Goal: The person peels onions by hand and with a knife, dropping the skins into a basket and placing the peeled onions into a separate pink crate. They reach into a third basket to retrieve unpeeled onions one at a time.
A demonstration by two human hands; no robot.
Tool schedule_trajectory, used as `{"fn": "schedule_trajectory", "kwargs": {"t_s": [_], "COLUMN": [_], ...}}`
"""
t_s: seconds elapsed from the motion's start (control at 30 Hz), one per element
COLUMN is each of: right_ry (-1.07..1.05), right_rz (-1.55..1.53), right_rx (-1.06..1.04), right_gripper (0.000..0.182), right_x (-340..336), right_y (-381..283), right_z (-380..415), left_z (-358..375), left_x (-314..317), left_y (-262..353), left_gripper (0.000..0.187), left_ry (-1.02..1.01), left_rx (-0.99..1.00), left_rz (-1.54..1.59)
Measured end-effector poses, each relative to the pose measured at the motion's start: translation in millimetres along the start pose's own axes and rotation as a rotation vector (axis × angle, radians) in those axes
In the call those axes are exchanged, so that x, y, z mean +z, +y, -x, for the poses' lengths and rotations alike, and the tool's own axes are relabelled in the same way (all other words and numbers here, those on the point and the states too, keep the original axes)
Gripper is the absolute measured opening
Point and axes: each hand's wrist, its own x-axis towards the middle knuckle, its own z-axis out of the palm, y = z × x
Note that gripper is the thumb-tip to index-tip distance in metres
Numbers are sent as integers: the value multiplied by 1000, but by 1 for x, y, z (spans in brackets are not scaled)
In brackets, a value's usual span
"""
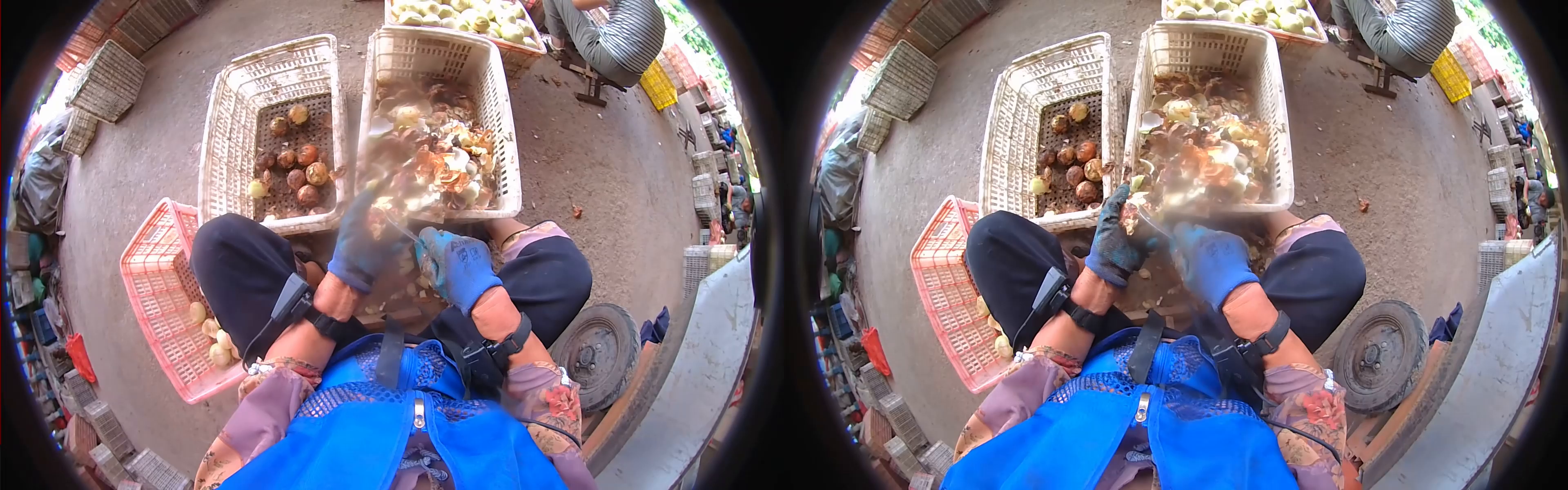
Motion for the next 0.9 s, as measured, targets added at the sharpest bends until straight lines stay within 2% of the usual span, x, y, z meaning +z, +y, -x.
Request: {"fn": "schedule_trajectory", "kwargs": {"t_s": [0.07,0.1,0.13,0.17,0.2,0.23,0.27,0.4,0.47,0.5,0.57,0.6,0.63,0.7,0.73,0.8,0.83,0.9], "right_ry": [5,121,237,236,243,251,242,381,19,27,140,90,92,158,162,542,544,455], "right_rz": [-26,-128,-231,-234,-305,-375,-492,-536,-1854,-1856,-1139,-1275,-1275,-1178,-1178,-290,-290,-1270], "right_rx": [17,25,33,35,91,144,142,56,230,232,189,273,272,275,275,94,94,388], "right_gripper": [14,17,20,20,23,26,27,24,25,25,24,16,16,11,11,10,10,23], "right_x": [-1,0,2,5,8,9,9,20,33,38,44,31,22,13,21,38,36,24], "right_y": [6,14,21,26,30,32,32,30,43,46,48,48,43,36,44,60,66,72], "right_z": [-2,-5,-7,-8,-9,-9,-7,-18,-31,-38,-51,-49,-48,-45,-47,-55,-52,-41], "left_z": [-3,-5,-5,-4,-4,-5,-7,-3,0,1,-1,-9,-9,-5,-2,10,8,0], "left_x": [-3,0,5,7,3,-4,-8,3,-7,-12,-20,-25,-23,-18,-14,-4,-5,-6], "left_y": [9,11,12,13,18,25,29,10,21,21,21,38,33,19,23,36,36,34], "left_gripper": [37,37,39,40,40,45,61,51,43,43,55,54,54,46,46,34,34,35], "left_ry": [-186,-189,-145,-102,-105,-193,-282,-226,-258,-264,-579,-663,-664,-583,-585,-364,-365,-428], "left_rx": [-776,-776,-619,-463,-465,-564,-660,-602,263,265,-59,-87,-85,256,259,201,202,-594], "left_rz": [1087,1087,855,621,619,777,935,774,121,123,74,-36,-37,-6,-5,421,420,1003]}}
